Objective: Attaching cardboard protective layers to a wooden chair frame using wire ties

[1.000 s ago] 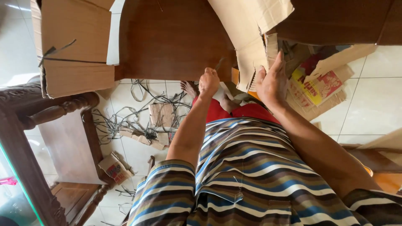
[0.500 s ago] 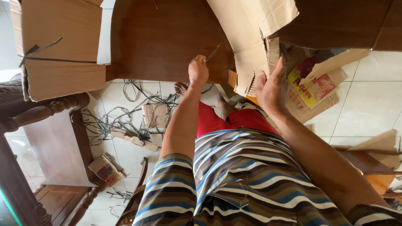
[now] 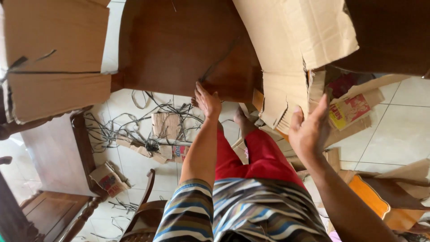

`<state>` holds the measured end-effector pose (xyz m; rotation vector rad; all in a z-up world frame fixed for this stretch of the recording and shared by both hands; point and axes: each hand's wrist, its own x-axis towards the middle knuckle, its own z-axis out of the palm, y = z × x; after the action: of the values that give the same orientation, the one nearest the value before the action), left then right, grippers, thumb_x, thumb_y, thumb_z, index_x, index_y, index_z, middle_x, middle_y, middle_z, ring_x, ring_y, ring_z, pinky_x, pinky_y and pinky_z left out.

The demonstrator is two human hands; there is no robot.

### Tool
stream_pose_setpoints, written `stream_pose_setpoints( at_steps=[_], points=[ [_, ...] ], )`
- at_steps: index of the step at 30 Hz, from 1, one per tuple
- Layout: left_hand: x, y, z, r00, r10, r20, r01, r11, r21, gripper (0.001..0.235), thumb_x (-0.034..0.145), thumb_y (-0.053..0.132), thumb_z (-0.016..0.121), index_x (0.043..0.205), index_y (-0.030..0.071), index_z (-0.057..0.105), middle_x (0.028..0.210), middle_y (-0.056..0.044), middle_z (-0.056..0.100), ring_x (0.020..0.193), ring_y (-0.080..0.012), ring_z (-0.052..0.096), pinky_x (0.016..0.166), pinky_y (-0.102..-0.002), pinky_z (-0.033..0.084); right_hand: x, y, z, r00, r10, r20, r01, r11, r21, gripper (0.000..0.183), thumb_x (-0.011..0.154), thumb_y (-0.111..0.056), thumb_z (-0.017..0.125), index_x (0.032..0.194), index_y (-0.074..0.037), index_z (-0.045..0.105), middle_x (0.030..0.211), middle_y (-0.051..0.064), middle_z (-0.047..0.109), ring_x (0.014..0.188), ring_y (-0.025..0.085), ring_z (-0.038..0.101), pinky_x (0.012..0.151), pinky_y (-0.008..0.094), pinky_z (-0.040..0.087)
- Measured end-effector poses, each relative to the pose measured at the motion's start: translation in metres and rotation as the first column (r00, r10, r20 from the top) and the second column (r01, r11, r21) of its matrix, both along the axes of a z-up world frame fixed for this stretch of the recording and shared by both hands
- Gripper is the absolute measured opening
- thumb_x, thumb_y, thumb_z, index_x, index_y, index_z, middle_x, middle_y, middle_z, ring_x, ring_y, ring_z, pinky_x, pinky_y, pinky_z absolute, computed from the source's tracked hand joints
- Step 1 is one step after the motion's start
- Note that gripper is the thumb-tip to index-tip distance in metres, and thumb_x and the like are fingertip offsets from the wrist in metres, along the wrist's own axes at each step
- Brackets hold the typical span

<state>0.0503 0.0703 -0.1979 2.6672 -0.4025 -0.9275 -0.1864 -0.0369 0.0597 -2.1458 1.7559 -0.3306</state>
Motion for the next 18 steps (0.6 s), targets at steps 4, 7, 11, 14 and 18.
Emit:
stream_pose_setpoints(
  at_steps=[4,7,11,14,18],
  points=[
    [0.023,-0.001,-0.031,0.989,-0.036,0.147,0.033,0.999,0.024,0.094,0.087,0.018,0.08,0.16,0.007,0.022,0.146,-0.025,0.041,0.13,-0.0466,0.052,0.108,-0.056,0.042,-0.001,-0.003,0.001,1.0,0.006,0.01,-0.006,0.999,0.042,0.069,0.096,-0.002,0.069,0.153,0.014,0.034,0.135,0.036,0.058,0.114,0.052,0.065,0.095,0.058,0.055],
    [0.036,0.009,-0.06,0.946,-0.158,0.282,0.171,0.985,-0.021,0.04,0.09,0.03,0.076,0.119,0.01,0.058,0.115,-0.013,0.049,0.111,-0.0413,0.055,0.09,-0.053,0.047,0.001,0.001,0.001,0.996,0.015,-0.083,-0.019,0.999,-0.042,0.072,0.095,-0.012,0.076,0.153,0.011,0.04,0.132,0.035,0.061,0.112,0.052,0.066,0.09,0.058,0.055],
    [0.044,0.01,-0.059,0.853,-0.46,0.246,0.475,0.88,-0.005,0.011,0.097,0.017,0.056,0.105,0.015,0.064,0.111,-0.012,0.062,0.098,-0.0387,0.054,0.077,-0.053,0.045,0.011,-0.003,0.02,0.992,0.122,-0.043,-0.125,0.989,-0.078,0.068,0.102,0.0,0.076,0.15,0.015,0.031,0.143,0.043,0.055,0.125,0.058,0.063,0.105,0.054,0.056],
    [0.051,0.02,-0.039,0.827,-0.555,0.09,0.56,0.828,-0.029,0.029,0.086,-0.001,0.044,0.11,0.012,0.054,0.107,-0.016,0.065,0.089,-0.0462,0.059,0.066,-0.06,0.043,0.011,-0.004,0.018,0.993,0.103,-0.05,-0.106,0.991,-0.075,0.068,0.102,-0.002,0.077,0.15,0.014,0.032,0.141,0.042,0.057,0.12,0.058,0.064,0.1,0.055,0.056],
    [0.067,0.058,-0.024,0.741,-0.667,-0.076,0.669,0.744,-0.001,0.035,0.09,-0.004,0.05,0.119,0.014,0.054,0.113,-0.016,0.064,0.092,-0.0463,0.06,0.058,-0.058,0.057,0.008,-0.001,0.015,0.997,0.054,-0.053,-0.056,0.998,-0.035,0.067,0.103,-0.007,0.073,0.152,0.01,0.031,0.139,0.039,0.059,0.113,0.056,0.066,0.091,0.057,0.056]
  ],
)
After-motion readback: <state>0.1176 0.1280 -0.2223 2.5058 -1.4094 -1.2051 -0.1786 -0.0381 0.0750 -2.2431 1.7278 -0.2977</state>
